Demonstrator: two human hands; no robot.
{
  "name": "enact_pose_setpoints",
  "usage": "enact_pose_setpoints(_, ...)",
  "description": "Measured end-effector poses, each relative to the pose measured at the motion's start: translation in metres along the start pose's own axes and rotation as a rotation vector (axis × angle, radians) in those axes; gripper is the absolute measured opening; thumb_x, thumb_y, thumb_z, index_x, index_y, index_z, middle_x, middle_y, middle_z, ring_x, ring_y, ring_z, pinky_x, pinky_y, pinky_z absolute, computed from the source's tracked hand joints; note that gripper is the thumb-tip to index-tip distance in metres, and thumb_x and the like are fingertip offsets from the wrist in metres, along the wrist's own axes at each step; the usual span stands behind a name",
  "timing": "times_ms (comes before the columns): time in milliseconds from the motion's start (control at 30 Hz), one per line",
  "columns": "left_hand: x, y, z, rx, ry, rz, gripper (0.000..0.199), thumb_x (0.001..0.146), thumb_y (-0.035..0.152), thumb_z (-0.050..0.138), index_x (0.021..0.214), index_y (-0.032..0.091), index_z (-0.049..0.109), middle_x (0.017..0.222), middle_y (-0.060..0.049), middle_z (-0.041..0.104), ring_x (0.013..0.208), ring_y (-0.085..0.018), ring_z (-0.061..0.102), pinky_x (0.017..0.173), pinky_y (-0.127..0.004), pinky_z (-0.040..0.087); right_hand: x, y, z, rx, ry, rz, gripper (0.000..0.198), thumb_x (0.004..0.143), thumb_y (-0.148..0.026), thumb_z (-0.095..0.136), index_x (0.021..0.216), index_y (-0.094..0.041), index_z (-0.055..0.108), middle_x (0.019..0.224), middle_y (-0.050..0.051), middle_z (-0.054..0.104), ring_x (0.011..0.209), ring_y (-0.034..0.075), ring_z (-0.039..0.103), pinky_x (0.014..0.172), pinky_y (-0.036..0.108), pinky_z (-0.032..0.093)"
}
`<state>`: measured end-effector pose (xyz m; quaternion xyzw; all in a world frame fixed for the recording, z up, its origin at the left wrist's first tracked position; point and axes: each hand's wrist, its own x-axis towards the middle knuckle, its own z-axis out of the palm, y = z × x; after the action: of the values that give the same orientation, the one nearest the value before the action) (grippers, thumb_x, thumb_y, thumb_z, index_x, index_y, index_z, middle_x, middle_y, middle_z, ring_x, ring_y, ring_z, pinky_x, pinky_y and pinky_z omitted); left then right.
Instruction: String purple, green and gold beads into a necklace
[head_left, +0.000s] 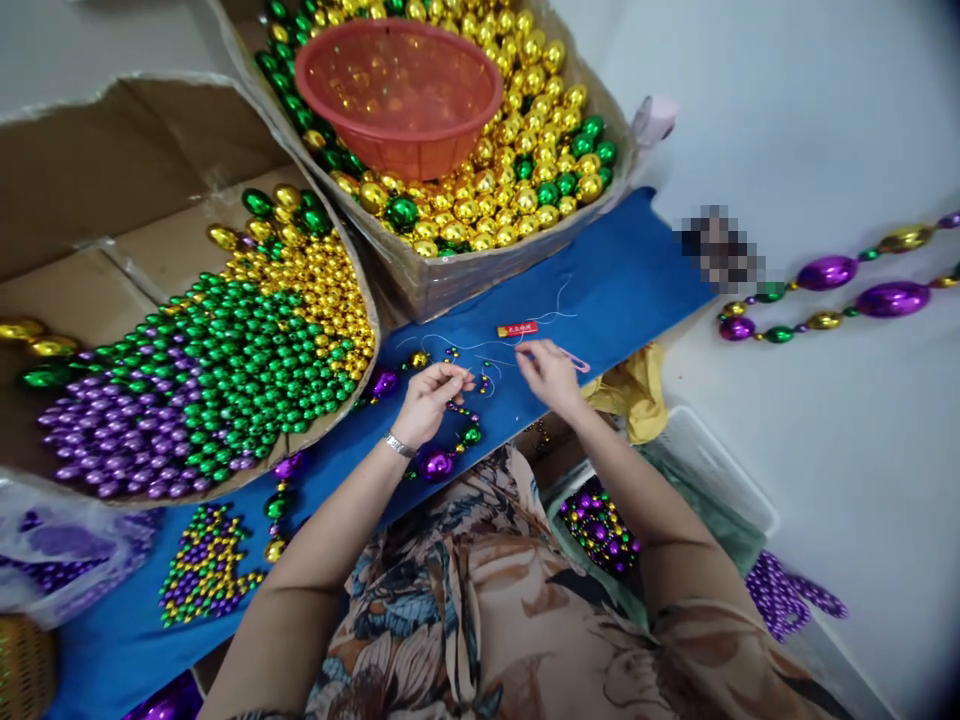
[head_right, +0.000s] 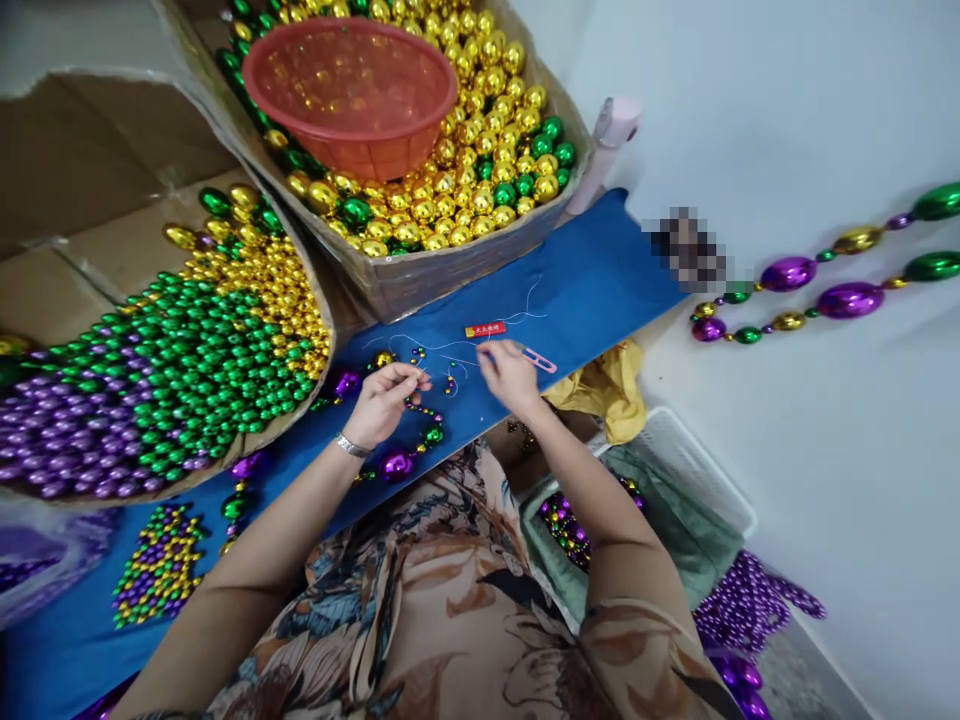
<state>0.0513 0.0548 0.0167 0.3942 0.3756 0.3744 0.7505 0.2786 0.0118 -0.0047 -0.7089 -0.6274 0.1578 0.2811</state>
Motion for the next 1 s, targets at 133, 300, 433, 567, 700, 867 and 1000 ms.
enact_pose_setpoints(133, -0.001, -0.001, -0.001, 0.006, 0.003, -0.005, 0.033, 0.064, 0.037, 0.087, 0.082, 0.015, 0.071, 0.083, -0.005, 0.073, 0.077, -0.015, 0.069, 0.060, -0.021, 0.049, 0.017, 0.036, -0.012, -0.297, -0.060, 0.125, 0.031, 0.097, -0.034, 0.041, 0.108, -0.021, 0.068, 0.102, 0.009, 0.069, 0.093, 0.023, 0.062, 0.079, 0.032, 0.045)
enact_pose_setpoints(300, -0.002, -0.001, -0.001, 0.025, -0.001, -0.003, 0.032, 0.065, 0.038, 0.086, 0.082, 0.016, 0.071, 0.084, -0.005, 0.073, 0.079, -0.015, 0.069, 0.062, -0.021, 0.050, 0.043, 0.034, -0.008, -0.605, -0.145, 0.124, 0.039, 0.099, -0.036, 0.036, 0.115, -0.018, 0.066, 0.113, 0.016, 0.064, 0.103, 0.028, 0.054, 0.074, 0.034, 0.042)
enact_pose_setpoints(433, -0.005, -0.003, -0.002, 0.040, -0.012, -0.006, 0.032, 0.067, 0.039, 0.085, 0.083, 0.015, 0.072, 0.085, -0.006, 0.073, 0.080, -0.015, 0.068, 0.063, -0.022, 0.051, 0.061, 0.025, -0.001, -0.663, -0.221, 0.026, 0.040, 0.099, -0.043, 0.038, 0.123, -0.020, 0.061, 0.122, 0.015, 0.060, 0.108, 0.028, 0.051, 0.073, 0.033, 0.041)
enact_pose_setpoints(567, -0.005, -0.007, -0.004, 0.037, -0.019, 0.004, 0.032, 0.067, 0.040, 0.085, 0.084, 0.016, 0.072, 0.085, -0.006, 0.074, 0.079, -0.015, 0.068, 0.062, -0.022, 0.051, 0.069, 0.021, 0.000, -0.691, -0.314, -0.081, 0.040, 0.098, -0.048, 0.041, 0.123, -0.023, 0.060, 0.120, 0.013, 0.061, 0.109, 0.029, 0.052, 0.074, 0.033, 0.042)
enact_pose_setpoints(700, -0.003, -0.009, -0.007, 0.022, -0.008, 0.004, 0.032, 0.067, 0.039, 0.085, 0.084, 0.016, 0.071, 0.086, -0.006, 0.074, 0.079, -0.015, 0.068, 0.062, -0.022, 0.050, 0.066, 0.016, -0.012, -0.738, -0.401, -0.083, 0.043, 0.096, -0.051, 0.047, 0.127, -0.023, 0.058, 0.115, 0.013, 0.062, 0.107, 0.029, 0.056, 0.074, 0.033, 0.042)
enact_pose_setpoints(867, -0.004, -0.007, -0.006, 0.019, -0.008, 0.004, 0.032, 0.067, 0.039, 0.085, 0.084, 0.015, 0.071, 0.086, -0.006, 0.074, 0.079, -0.014, 0.068, 0.062, -0.022, 0.050, 0.055, 0.017, -0.046, -0.774, -0.557, 0.046, 0.036, 0.088, -0.040, 0.063, 0.118, -0.020, 0.064, 0.116, 0.016, 0.061, 0.088, 0.025, 0.063, 0.069, 0.032, 0.041)
enact_pose_setpoints(1000, -0.004, -0.006, -0.004, 0.022, -0.016, 0.003, 0.031, 0.068, 0.039, 0.084, 0.084, 0.015, 0.071, 0.086, -0.006, 0.073, 0.079, -0.015, 0.068, 0.063, -0.023, 0.050, 0.040, 0.021, -0.064, -0.492, -0.439, -0.080, 0.023, 0.090, -0.036, 0.058, 0.104, -0.020, 0.065, 0.109, 0.013, 0.064, 0.085, 0.022, 0.063, 0.070, 0.031, 0.043)
